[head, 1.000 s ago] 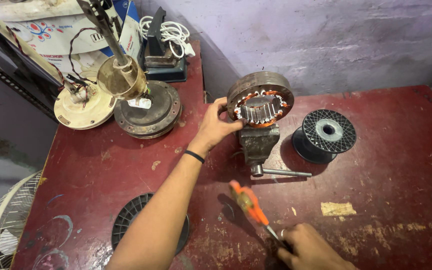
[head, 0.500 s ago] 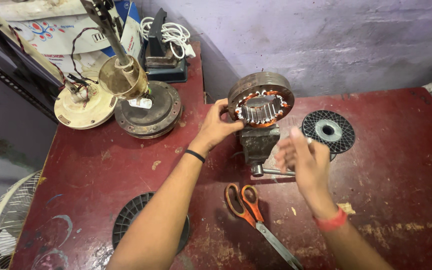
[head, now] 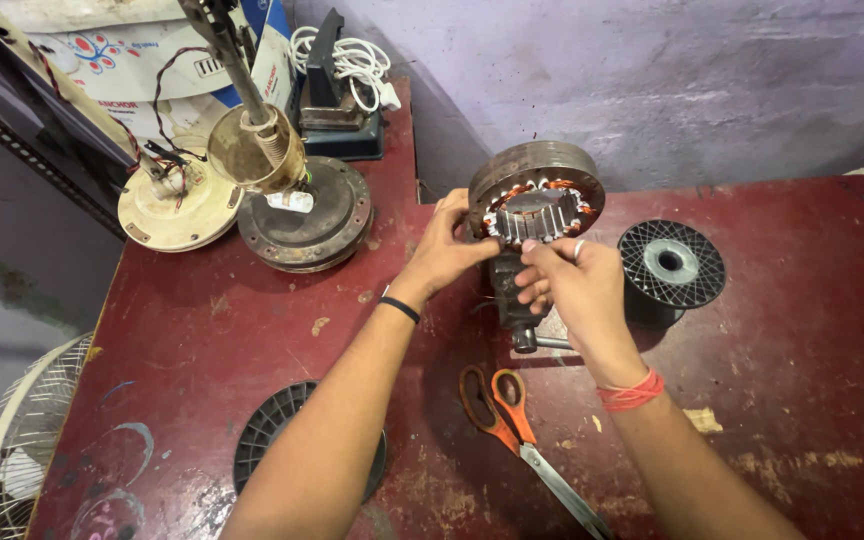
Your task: The person works on a motor stator clamped in a bench vise, using orange-handled scissors to trim and adjust copper windings. They repeatedly rotate the stator to access different slots, pull and tuck wires, and cut excess wire ends.
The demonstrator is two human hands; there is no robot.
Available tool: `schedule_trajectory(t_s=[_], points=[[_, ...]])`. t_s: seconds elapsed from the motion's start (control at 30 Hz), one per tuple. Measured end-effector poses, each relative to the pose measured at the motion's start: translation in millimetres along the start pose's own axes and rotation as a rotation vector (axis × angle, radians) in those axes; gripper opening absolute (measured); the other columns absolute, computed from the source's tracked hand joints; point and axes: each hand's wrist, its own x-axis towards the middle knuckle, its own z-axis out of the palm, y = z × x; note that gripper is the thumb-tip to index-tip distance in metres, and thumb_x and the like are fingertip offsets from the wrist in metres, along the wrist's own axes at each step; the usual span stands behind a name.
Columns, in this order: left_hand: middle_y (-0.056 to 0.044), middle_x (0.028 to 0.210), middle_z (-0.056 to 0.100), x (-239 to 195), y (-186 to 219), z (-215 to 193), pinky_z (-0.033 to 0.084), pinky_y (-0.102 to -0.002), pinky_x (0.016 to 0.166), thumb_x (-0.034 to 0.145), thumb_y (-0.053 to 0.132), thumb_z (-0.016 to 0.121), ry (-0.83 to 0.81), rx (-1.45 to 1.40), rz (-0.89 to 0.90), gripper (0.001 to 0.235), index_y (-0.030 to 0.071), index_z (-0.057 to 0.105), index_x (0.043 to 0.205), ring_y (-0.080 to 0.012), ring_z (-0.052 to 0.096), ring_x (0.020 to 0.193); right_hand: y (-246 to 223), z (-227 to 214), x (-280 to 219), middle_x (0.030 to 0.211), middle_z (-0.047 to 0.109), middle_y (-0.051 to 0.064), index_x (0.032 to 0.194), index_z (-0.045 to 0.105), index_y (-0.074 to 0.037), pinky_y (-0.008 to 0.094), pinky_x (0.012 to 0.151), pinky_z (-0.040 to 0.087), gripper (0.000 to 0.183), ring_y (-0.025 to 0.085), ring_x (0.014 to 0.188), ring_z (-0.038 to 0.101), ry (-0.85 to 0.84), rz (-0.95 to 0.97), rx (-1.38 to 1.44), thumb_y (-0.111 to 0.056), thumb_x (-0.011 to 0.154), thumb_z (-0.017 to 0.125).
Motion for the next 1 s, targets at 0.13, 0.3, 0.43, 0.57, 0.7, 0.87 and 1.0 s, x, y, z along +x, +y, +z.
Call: schedule_trajectory(t_s=[0.13, 0.3, 0.43, 0.57, 0.7, 0.87, 1.0], points=[[-0.006, 0.137, 0.054, -1, 5, -1, 0.044, -0.034, 0.104, 0.075, 0.014, 0.081, -0.035, -0.037, -0.032, 0.041, 0.005, 0.068, 0.113, -0.0212, 0.05, 0.13, 7, -1, 1, 0.063, 0.067, 0.011, 0.085, 0.07, 0.006, 0.026, 0.039, 0.043, 0.03, 0.014, 0.045, 0.06, 0.012, 0.035, -0.014, -0.023, 0.094, 0.07], [-0.006, 0.139, 0.053, -2, 6, -1, 0.043, -0.036, 0.11, 0.077, 0.015, 0.08, -0.037, -0.062, -0.051, 0.042, 0.005, 0.067, 0.115, -0.0221, 0.05, 0.133, 13, -2, -6, 0.062, 0.066, 0.009, 0.086, 0.071, 0.004, 0.024, 0.039, 0.042, 0.034, 0.011, 0.044, 0.058, 0.083, -0.085, -0.046, -0.028, 0.099, 0.064], [-0.007, 0.142, 0.051, -2, 3, 1, 0.041, -0.038, 0.114, 0.078, 0.015, 0.08, -0.035, -0.101, -0.019, 0.045, 0.004, 0.065, 0.119, -0.0232, 0.049, 0.136, 16, 1, -4, 0.059, 0.064, 0.007, 0.081, 0.069, 0.001, 0.023, 0.038, 0.039, 0.035, 0.01, 0.043, 0.056, 0.061, -0.08, -0.111, -0.026, 0.1, 0.061], [-0.007, 0.143, 0.05, -3, 2, 0, 0.039, -0.038, 0.115, 0.079, 0.015, 0.079, -0.053, -0.107, -0.043, 0.049, 0.004, 0.064, 0.124, -0.0234, 0.047, 0.137, 12, 4, 6, 0.055, 0.061, 0.008, 0.073, 0.068, 0.001, 0.025, 0.035, 0.037, 0.034, 0.012, 0.039, 0.053, 0.023, 0.012, -0.133, -0.023, 0.097, 0.063], [-0.007, 0.143, 0.05, -4, 3, -2, 0.039, -0.038, 0.114, 0.078, 0.015, 0.079, -0.054, -0.105, -0.049, 0.056, 0.004, 0.062, 0.13, -0.0233, 0.048, 0.136, 10, 1, 11, 0.052, 0.059, 0.008, 0.07, 0.066, 0.001, 0.028, 0.033, 0.034, 0.032, 0.014, 0.036, 0.051, -0.048, 0.1, -0.158, -0.021, 0.093, 0.064], [-0.006, 0.142, 0.049, -2, 6, 0, 0.04, -0.039, 0.117, 0.082, 0.012, 0.076, -0.107, -0.239, -0.024, 0.055, 0.004, 0.06, 0.134, -0.0234, 0.048, 0.137, 10, -5, 18, 0.05, 0.057, 0.008, 0.069, 0.065, 0.001, 0.03, 0.032, 0.032, 0.03, 0.016, 0.034, 0.049, -0.102, 0.144, -0.131, -0.02, 0.09, 0.065], [-0.004, 0.14, 0.048, 2, 11, -2, 0.042, -0.039, 0.114, 0.083, 0.011, 0.072, -0.173, -0.358, -0.128, 0.051, 0.004, 0.06, 0.132, -0.0222, 0.049, 0.135, 8, -8, 25, 0.05, 0.056, 0.009, 0.068, 0.065, 0.0, 0.031, 0.032, 0.031, 0.028, 0.017, 0.034, 0.048, -0.15, 0.178, -0.117, -0.018, 0.089, 0.067]])
